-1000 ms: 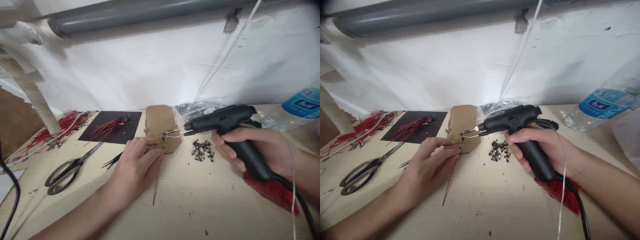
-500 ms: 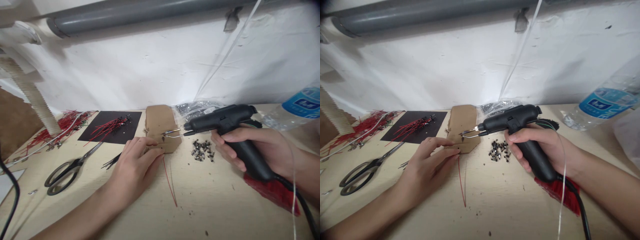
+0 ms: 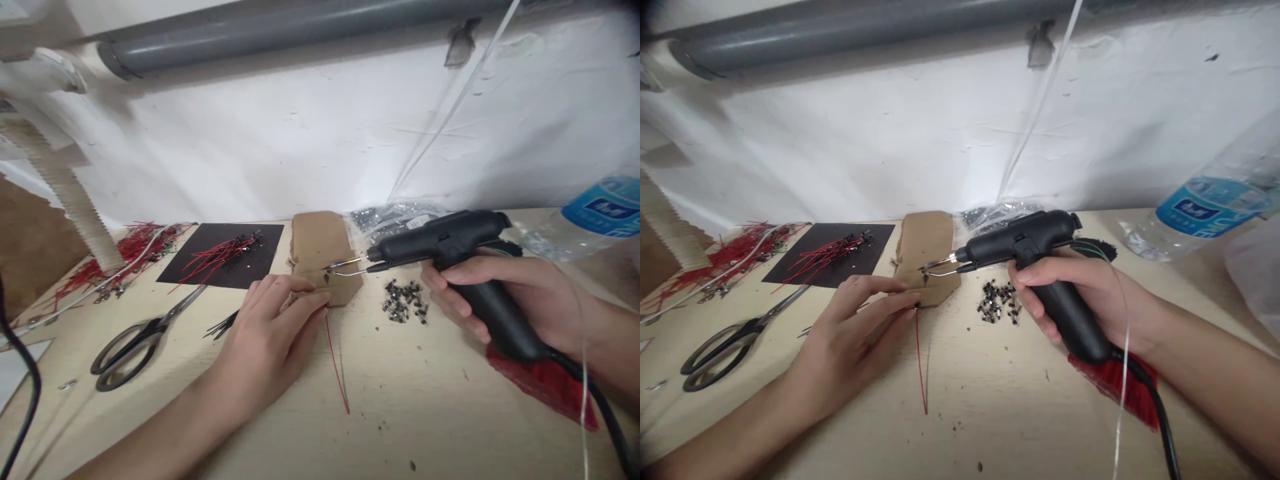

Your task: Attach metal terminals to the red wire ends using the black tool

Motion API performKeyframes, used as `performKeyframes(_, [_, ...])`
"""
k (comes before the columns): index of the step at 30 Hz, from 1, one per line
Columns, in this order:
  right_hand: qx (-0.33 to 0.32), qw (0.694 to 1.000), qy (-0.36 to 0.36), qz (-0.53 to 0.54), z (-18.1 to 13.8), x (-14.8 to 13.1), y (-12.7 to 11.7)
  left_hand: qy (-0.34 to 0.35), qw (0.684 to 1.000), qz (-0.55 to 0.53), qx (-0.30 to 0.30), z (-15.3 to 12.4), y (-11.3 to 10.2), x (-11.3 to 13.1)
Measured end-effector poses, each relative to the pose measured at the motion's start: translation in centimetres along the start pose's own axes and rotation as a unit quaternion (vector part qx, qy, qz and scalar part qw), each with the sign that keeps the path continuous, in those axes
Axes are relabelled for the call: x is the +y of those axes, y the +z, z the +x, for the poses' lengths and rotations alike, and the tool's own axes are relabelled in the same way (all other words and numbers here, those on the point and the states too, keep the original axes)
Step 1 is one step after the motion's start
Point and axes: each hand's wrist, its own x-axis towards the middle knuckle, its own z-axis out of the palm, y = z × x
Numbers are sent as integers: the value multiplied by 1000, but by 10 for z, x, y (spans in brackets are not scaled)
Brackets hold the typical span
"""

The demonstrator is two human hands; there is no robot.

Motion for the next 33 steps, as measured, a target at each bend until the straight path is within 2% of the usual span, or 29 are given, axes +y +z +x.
performKeyframes(4, [5,1000,13,4,0,-1,1,-9,1000,9,23,2,-5,0])
performKeyframes(7, [4,1000,12,3,0,-2,2,-27,997,36,62,5,-14,-3])
performKeyframes(9, [4,1000,13,7,0,-1,2,-69,993,55,81,7,-21,-7])
performKeyframes(12, [4,1000,13,8,1,-1,1,-181,978,79,73,13,-35,-19])
performKeyframes(14, [0,1000,12,-1,1,0,0,-247,962,113,26,17,-45,-27])
performKeyframes(16, [-3,1000,17,-7,1,1,-2,-300,945,117,-63,21,-56,-36])
performKeyframes(18, [-6,1000,17,-9,1,1,-3,-336,927,74,-147,22,-65,-44])
performKeyframes(20, [-9,1000,15,-4,0,2,-5,-351,915,35,-196,19,-71,-51])
performKeyframes(23, [-9,1000,22,-1,0,3,-6,-341,908,5,-242,11,-75,-60])
performKeyframes(26, [-4,1000,22,-3,1,2,-5,-336,901,23,-275,6,-73,-63])
performKeyframes(33, [-1,1000,7,2,-2,-1,0,-352,888,13,-296,10,-69,-55])
